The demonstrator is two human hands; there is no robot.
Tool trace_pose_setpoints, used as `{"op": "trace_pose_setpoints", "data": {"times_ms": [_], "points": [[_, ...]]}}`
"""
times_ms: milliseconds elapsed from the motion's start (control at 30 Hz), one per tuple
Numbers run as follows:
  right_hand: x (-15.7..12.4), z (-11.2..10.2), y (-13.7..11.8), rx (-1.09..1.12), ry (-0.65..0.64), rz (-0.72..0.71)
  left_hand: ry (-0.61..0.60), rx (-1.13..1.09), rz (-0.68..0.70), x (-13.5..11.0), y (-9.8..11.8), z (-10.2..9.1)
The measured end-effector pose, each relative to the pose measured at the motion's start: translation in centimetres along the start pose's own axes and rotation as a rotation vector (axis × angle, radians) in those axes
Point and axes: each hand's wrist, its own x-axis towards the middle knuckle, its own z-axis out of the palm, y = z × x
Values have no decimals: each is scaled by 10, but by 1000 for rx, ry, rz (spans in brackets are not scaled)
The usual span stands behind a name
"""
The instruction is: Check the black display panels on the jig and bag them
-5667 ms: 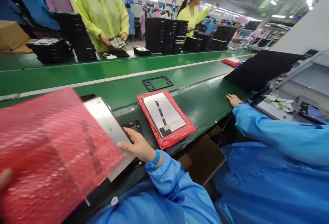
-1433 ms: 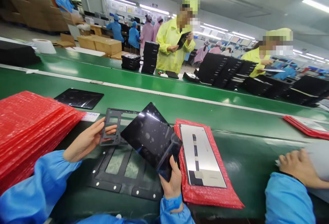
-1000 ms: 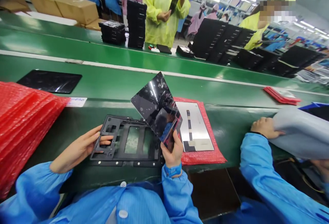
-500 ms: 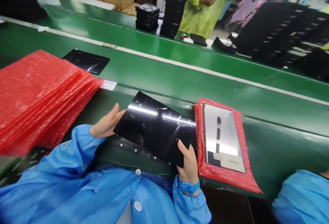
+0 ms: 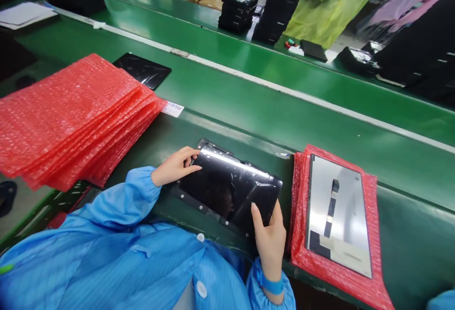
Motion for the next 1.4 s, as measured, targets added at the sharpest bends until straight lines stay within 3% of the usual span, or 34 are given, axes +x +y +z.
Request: {"op": "trace_pose_setpoints", "data": {"times_ms": [733, 1000, 1233, 1400], "points": [[-1, 2, 5, -68, -9, -42, 8, 53, -47, 0, 1, -1], [0, -2, 7, -150, -44, -44, 45, 622, 13, -16, 13, 14], [7, -3, 7, -210, -66, -75, 59, 729, 51, -18, 10, 19], [10, -9, 5, -446, -123, -113, 29, 784, 35, -18, 15, 18]]}}
